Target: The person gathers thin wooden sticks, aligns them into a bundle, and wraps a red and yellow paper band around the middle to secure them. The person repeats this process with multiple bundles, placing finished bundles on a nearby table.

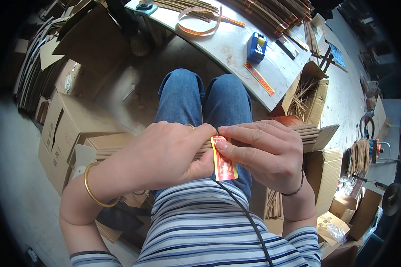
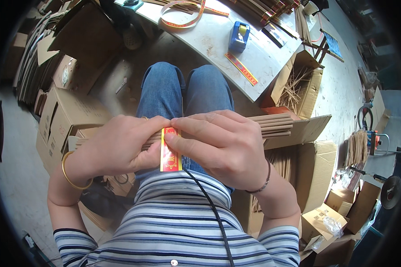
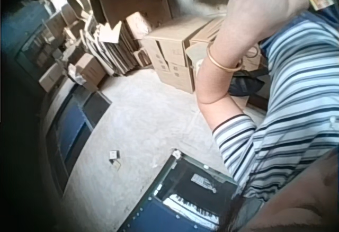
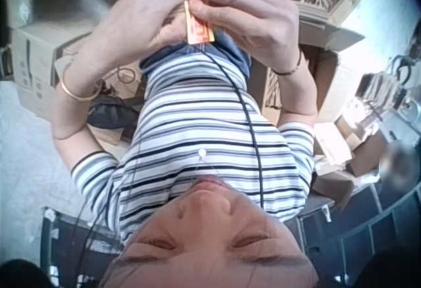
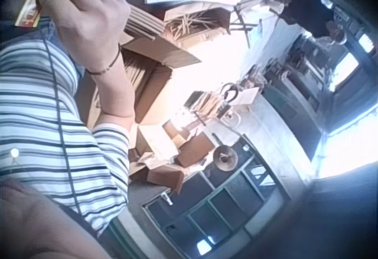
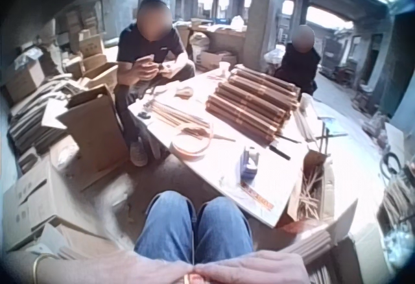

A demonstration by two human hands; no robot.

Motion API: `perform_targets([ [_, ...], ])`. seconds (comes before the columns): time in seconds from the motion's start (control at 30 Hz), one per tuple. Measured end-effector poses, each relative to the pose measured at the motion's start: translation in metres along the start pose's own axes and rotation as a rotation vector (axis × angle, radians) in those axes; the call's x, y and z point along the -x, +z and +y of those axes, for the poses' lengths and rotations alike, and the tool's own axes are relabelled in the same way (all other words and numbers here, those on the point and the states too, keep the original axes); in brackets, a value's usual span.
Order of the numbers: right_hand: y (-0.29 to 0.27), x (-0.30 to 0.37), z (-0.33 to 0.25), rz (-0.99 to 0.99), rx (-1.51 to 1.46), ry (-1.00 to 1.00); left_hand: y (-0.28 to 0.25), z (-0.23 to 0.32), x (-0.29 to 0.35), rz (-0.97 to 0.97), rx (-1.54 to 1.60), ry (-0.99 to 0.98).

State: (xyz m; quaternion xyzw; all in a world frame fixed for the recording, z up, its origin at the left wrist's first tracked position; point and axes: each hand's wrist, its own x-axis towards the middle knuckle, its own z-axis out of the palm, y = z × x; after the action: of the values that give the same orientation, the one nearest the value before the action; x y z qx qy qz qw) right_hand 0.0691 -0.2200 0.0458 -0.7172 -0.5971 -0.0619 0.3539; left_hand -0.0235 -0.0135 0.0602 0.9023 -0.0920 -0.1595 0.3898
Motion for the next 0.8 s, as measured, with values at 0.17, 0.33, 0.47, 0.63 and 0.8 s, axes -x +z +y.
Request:
perform_targets([
  [0.17, -0.0024, -0.0019, -0.0018, -0.008, 0.06, -0.064, -0.0023, -0.0003, 0.0013, -0.016, 0.05, -0.014],
  [0.33, -0.0031, -0.001, -0.0022, -0.004, 0.094, -0.133, -0.0049, 0.0032, 0.0012, -0.006, 0.067, -0.003],
  [0.47, 0.0027, -0.0007, 0.001, 0.063, 0.106, -0.208, -0.0041, 0.0017, 0.0006, -0.024, 0.051, -0.013],
  [0.63, 0.0009, 0.0, 0.0, 0.029, 0.103, -0.171, -0.0055, 0.0023, 0.0006, 0.0, 0.053, 0.007],
  [0.8, 0.0017, 0.001, -0.003, 0.028, 0.099, -0.14, -0.0061, 0.0028, -0.0001, -0.017, 0.067, -0.011],
])
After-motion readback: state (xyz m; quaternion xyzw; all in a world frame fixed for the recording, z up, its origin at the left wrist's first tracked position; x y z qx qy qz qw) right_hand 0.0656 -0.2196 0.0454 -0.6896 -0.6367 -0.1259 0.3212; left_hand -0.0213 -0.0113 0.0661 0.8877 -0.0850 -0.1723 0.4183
